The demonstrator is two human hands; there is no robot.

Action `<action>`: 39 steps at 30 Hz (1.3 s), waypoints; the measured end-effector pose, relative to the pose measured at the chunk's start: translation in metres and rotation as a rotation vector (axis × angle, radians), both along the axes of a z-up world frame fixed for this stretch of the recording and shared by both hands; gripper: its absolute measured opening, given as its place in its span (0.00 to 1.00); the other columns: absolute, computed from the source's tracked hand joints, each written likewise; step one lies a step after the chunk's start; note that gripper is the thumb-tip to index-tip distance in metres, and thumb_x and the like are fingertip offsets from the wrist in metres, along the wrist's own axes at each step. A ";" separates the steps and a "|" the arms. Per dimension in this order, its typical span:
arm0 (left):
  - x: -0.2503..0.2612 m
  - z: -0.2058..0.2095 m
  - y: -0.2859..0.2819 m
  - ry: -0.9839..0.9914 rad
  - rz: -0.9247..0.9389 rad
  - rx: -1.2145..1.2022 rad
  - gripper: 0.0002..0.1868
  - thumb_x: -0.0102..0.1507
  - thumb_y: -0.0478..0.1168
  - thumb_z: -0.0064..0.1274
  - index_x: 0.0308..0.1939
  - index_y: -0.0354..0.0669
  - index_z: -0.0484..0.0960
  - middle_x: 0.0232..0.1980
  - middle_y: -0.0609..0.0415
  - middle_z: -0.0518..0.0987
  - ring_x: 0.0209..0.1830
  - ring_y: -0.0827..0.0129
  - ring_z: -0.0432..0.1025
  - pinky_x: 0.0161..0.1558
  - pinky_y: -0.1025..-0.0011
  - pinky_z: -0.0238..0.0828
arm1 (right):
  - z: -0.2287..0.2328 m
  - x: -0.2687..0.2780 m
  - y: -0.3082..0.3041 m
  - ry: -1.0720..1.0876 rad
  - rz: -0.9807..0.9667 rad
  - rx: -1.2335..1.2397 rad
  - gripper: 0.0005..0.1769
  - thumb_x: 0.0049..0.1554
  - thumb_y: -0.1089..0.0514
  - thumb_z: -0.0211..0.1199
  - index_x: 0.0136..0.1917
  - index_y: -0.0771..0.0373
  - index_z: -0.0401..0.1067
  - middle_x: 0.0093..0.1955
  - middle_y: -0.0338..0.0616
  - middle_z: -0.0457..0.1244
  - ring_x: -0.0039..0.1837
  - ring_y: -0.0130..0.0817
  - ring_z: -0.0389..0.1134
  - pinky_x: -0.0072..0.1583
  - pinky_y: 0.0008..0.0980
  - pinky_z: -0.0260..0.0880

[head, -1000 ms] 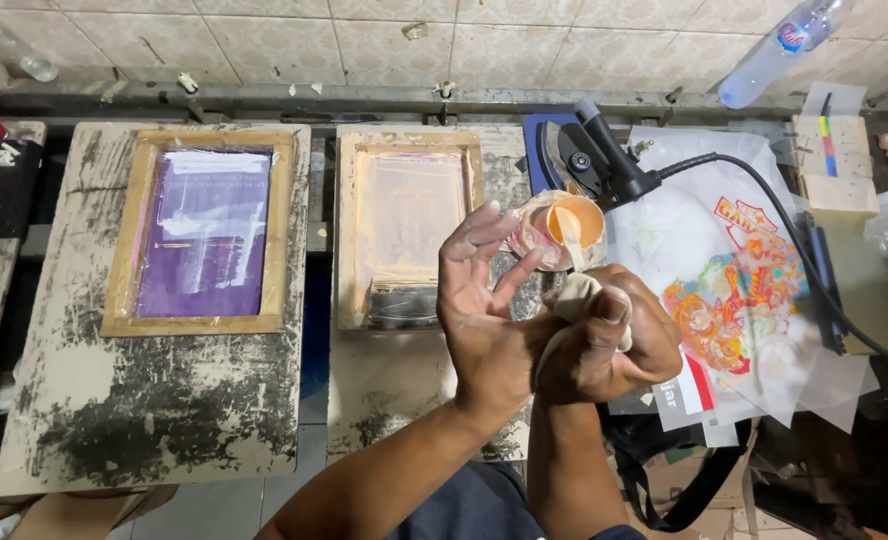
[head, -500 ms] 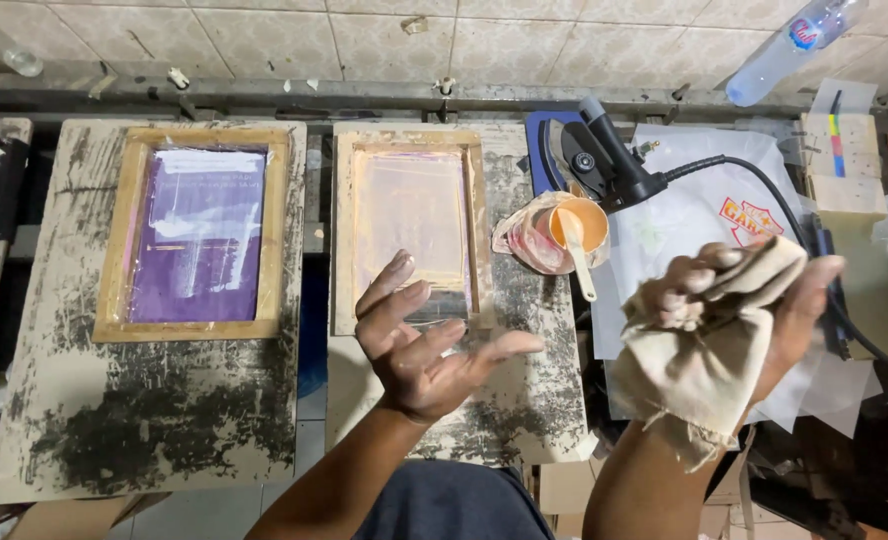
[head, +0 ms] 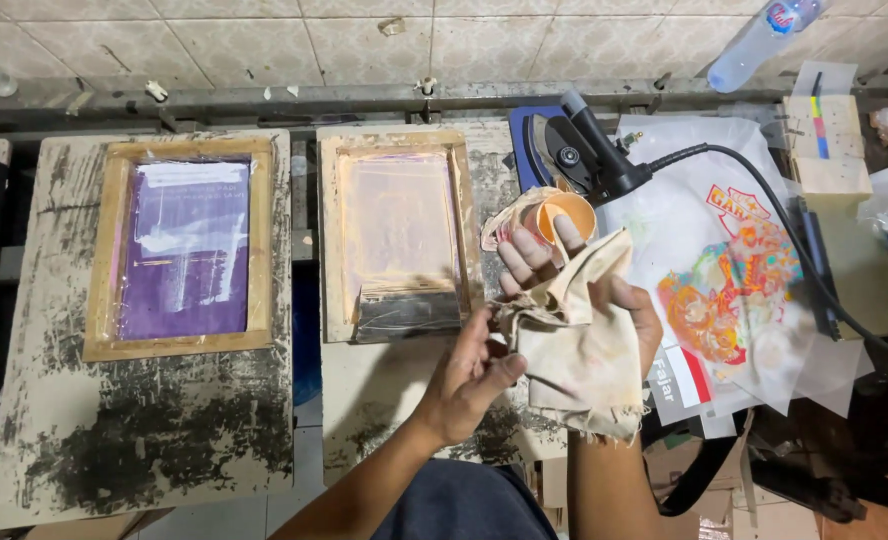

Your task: The person uses a squeegee to spread orange ink across a screen printing frame placed over a white t-shirt. They repeatedly pull the ink across the screen, lift the squeegee, and wipe it with a cloth. They also use a wooden stick to scrape excess ink from the squeegee before continuing to print.

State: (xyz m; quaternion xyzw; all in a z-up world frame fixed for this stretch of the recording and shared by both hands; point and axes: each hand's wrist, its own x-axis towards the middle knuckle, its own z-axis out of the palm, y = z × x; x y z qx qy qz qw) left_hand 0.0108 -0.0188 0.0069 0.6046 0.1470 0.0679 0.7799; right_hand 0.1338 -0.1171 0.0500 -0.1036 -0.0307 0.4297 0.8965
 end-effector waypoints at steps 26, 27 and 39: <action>-0.011 0.029 0.010 -0.025 -0.114 -0.211 0.15 0.74 0.42 0.40 0.41 0.33 0.75 0.23 0.39 0.78 0.12 0.63 0.72 0.15 0.73 0.73 | 0.003 -0.014 -0.042 -0.612 0.049 -0.996 0.09 0.60 0.63 0.62 0.45 0.74 0.76 0.30 0.57 0.69 0.29 0.37 0.72 0.31 0.40 0.76; -0.018 0.024 0.014 -0.026 -0.112 -0.210 0.15 0.74 0.42 0.40 0.41 0.33 0.75 0.23 0.39 0.78 0.12 0.63 0.72 0.15 0.73 0.73 | -0.003 -0.009 -0.051 -0.614 0.050 -0.994 0.09 0.60 0.63 0.62 0.45 0.74 0.76 0.30 0.57 0.69 0.29 0.37 0.72 0.31 0.40 0.76; -0.040 -0.004 0.015 0.234 -0.045 0.195 0.38 0.65 0.56 0.50 0.71 0.34 0.66 0.76 0.37 0.62 0.78 0.49 0.57 0.74 0.57 0.54 | -0.028 -0.009 -0.069 -0.454 0.168 -0.978 0.17 0.57 0.63 0.61 0.55 0.78 0.77 0.53 0.63 0.73 0.50 0.51 0.75 0.49 0.47 0.76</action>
